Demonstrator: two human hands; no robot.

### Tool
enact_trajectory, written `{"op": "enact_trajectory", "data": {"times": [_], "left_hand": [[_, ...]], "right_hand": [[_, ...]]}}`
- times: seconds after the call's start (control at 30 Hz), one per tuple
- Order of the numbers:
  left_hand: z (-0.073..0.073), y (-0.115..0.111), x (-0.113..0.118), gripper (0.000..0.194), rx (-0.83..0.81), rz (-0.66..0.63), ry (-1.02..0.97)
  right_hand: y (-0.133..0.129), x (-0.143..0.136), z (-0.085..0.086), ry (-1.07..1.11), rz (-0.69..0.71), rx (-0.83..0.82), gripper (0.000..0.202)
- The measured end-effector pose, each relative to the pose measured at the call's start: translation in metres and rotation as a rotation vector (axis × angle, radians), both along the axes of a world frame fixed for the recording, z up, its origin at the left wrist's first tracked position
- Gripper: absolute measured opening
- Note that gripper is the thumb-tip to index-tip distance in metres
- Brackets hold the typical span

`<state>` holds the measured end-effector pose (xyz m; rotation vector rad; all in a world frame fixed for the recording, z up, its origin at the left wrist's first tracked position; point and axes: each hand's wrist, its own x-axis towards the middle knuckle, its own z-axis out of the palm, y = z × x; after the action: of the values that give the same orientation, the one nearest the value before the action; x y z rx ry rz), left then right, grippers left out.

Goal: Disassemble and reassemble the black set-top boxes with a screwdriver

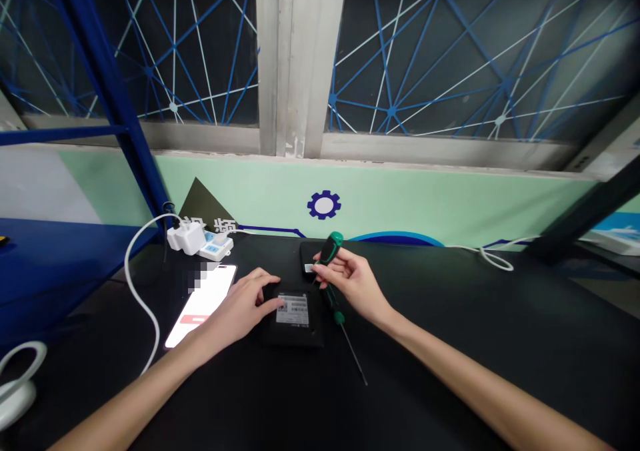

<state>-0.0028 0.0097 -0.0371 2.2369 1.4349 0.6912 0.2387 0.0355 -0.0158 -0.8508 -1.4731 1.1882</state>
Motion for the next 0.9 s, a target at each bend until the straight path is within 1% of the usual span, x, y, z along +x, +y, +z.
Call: {"op": "enact_trajectory", "data": {"times": [0.13,0.33,0.5,0.67,0.8,0.9], "left_hand": [[0.001,0.000,0.000,0.036,-0.009,-0.006,0.012],[-0.003,0.004,-0.001,0.038,-0.031,-0.020,0.019],[-0.002,0.003,-0.001,0.038,-0.037,-0.022,0.012],[-0.001,0.003,-0.001,0.039,-0.032,-0.018,0.032],[-0.002,0.003,0.001,0.039,-0.014,-0.026,0.043],[-0.002,0.002,0.002,0.039,-0.019,-0.014,0.049]], "right_hand": [[0.004,-0.003,-0.007,-0.018,0.037,0.036,0.037],[0.006,0.000,-0.019,-0.011,0.021,0.092,0.036],[0.010,0.001,-0.023,0.012,0.021,0.045,0.042],[0.011,0.002,-0.028,-0.003,-0.002,0.021,0.029],[0.011,-0.002,-0.033,0.024,-0.003,0.009,0.029],[0.011,-0.005,-0.036,0.029,-0.031,0.043,0.031]]}}
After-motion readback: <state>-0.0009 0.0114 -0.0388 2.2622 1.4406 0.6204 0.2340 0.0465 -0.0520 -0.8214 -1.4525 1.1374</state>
